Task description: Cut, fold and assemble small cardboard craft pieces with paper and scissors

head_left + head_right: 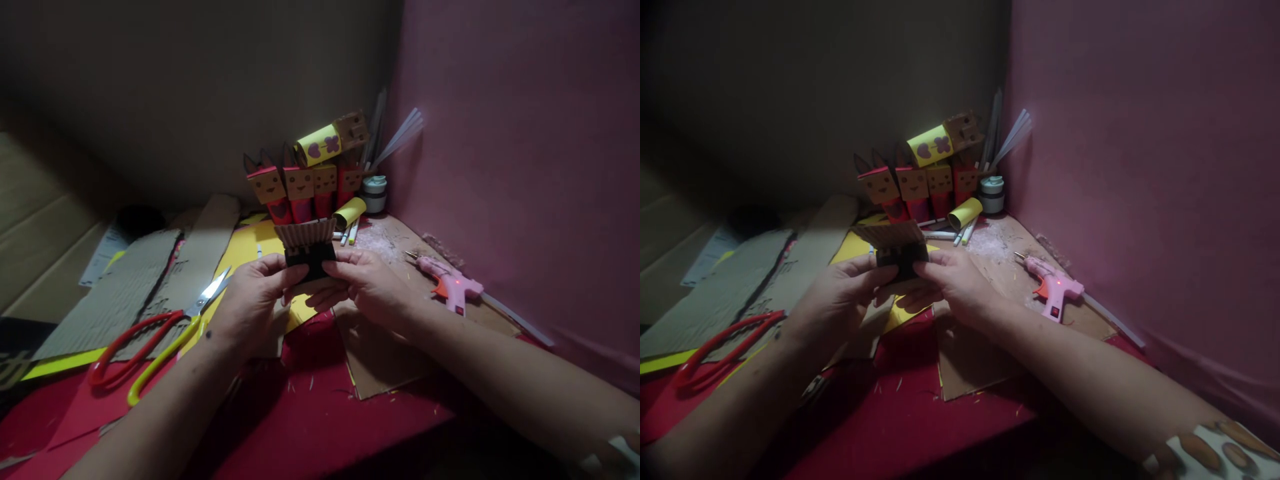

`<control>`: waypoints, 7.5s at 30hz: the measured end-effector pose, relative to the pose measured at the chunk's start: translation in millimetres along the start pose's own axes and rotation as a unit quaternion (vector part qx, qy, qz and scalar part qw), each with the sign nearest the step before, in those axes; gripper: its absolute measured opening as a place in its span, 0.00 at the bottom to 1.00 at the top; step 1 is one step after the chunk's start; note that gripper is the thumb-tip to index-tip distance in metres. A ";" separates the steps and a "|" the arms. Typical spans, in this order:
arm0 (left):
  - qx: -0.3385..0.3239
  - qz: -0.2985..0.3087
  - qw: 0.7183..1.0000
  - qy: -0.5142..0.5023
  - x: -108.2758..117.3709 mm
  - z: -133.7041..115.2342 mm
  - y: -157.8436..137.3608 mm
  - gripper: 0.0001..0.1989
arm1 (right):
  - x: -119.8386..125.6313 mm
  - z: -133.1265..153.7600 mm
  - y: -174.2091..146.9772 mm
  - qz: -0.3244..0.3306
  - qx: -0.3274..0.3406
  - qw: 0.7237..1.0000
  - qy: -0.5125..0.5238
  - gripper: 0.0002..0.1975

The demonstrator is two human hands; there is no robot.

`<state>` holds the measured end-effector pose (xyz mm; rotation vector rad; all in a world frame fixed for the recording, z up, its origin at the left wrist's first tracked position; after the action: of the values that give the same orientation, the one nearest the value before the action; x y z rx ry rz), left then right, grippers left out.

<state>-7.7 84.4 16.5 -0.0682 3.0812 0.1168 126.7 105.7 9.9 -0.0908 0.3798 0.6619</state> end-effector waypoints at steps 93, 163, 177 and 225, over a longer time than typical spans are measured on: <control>0.022 0.062 0.998 -0.019 -22.6 -3.3 -6.3 0.11 | 3.1 5.0 -3.1 -0.018 0.075 0.987 -0.141 0.14; -0.032 0.132 0.990 0.041 -6.7 -18.8 0.6 0.10 | 17.0 8.4 0.9 -0.073 0.142 0.986 -0.040 0.07; -0.053 0.086 0.993 0.065 -10.6 -12.0 0.7 0.16 | 5.8 8.4 1.6 -0.044 0.085 0.994 0.046 0.23; -0.076 0.123 0.922 0.359 -25.1 -13.6 -9.2 0.07 | 15.1 16.0 -5.8 -0.040 0.060 0.977 -0.199 0.10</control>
<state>17.0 75.3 30.8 0.3545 3.7912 0.4346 146.2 113.1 18.9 0.1405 0.0286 0.5604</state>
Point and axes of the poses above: each hand's wrist, its own y-axis towards the middle knuckle, its own x-axis out of the back of the hand, z = x × y, the point moved 6 cm from there along y, towards the middle knuckle
